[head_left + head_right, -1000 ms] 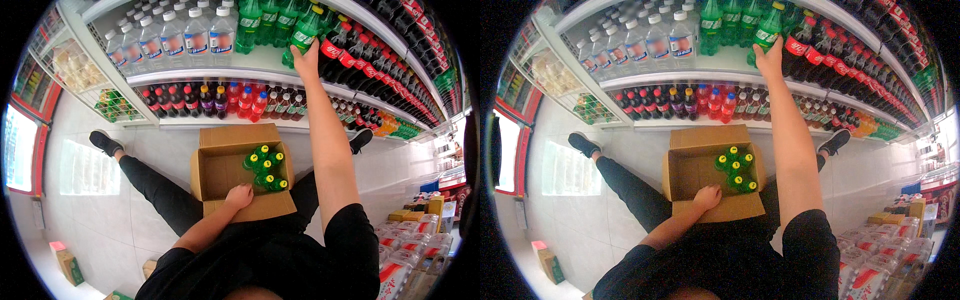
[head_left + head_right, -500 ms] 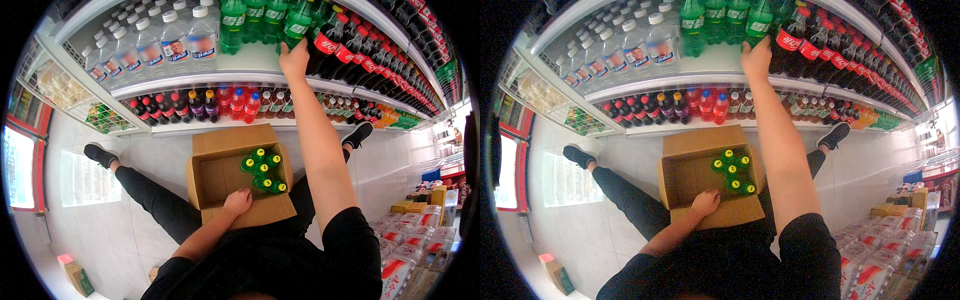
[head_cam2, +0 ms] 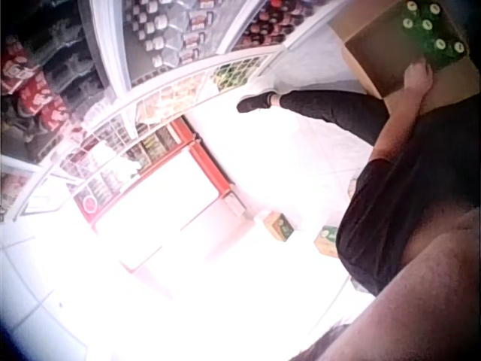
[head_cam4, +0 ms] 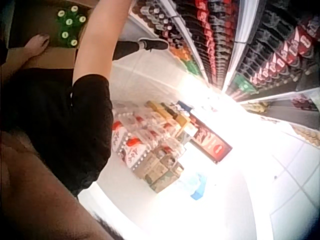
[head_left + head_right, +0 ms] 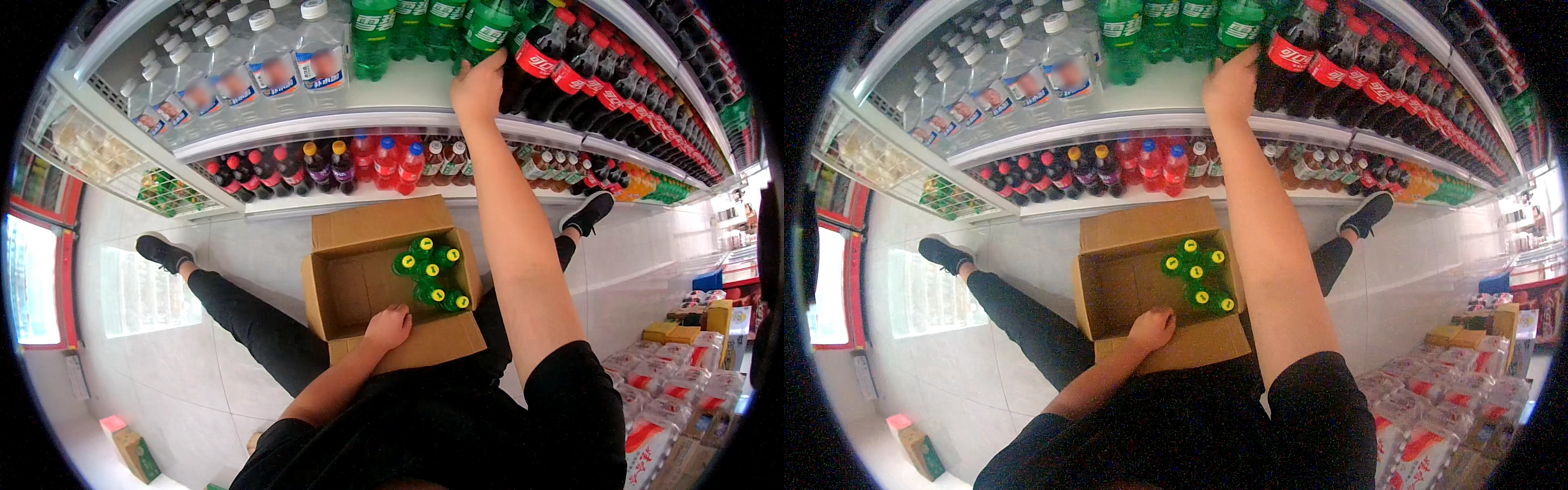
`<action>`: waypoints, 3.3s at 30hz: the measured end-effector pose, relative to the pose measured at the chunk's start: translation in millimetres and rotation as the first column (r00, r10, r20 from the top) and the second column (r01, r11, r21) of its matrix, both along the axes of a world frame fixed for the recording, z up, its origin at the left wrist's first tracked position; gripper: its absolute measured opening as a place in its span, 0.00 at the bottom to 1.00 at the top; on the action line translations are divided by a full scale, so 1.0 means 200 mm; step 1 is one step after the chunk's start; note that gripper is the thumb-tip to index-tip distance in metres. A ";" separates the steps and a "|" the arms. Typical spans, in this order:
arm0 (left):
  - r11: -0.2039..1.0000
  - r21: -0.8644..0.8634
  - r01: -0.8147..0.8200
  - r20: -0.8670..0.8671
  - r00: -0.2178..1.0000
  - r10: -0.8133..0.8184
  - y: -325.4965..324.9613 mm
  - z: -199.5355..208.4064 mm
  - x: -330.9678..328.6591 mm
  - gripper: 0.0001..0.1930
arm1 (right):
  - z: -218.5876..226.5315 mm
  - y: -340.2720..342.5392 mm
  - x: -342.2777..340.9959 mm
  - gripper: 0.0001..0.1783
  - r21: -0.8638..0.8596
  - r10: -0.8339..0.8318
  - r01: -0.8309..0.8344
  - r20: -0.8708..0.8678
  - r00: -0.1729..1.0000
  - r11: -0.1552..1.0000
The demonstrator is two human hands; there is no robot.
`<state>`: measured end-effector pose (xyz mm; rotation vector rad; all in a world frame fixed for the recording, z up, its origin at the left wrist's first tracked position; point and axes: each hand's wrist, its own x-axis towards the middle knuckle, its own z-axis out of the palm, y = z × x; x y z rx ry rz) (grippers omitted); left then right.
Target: The person sits on the floor in front of an open refrigerator and repeatedly picks up green soda bottles from a cardboard box. They place the bottles one by one onto the middle shelf of the refrigerator, arranging them in rows.
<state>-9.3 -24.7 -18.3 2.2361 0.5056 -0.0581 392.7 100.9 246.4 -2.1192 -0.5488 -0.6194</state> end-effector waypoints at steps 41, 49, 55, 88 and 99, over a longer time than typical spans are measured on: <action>0.996 0.050 -0.071 -0.061 0.995 0.074 0.01 0.01 0.05 0.22 | -1.19 -1.23 -1.13 0.29 -0.292 0.338 -0.421 -0.295 0.894 0.859; 0.952 0.075 -0.296 0.221 0.936 0.274 0.11 -0.02 0.33 0.38 | -1.25 -1.22 -1.14 0.31 -0.489 0.260 -0.361 -0.264 0.929 0.794; 0.985 0.135 -0.107 0.137 0.987 0.088 0.28 -0.09 0.48 0.23 | -1.25 -1.23 -1.14 0.30 -0.511 0.247 -0.369 -0.293 0.924 0.776; 0.698 -0.657 -0.286 0.338 0.716 0.611 0.39 0.57 0.20 0.14 | -1.16 -1.21 -1.44 0.50 0.227 0.557 -0.603 -0.703 0.442 0.765; 0.987 -0.142 -0.079 -0.149 0.987 0.057 0.09 -0.05 -0.09 0.16 | -0.60 -0.76 -0.96 0.37 0.715 0.782 -0.485 -0.138 0.607 0.503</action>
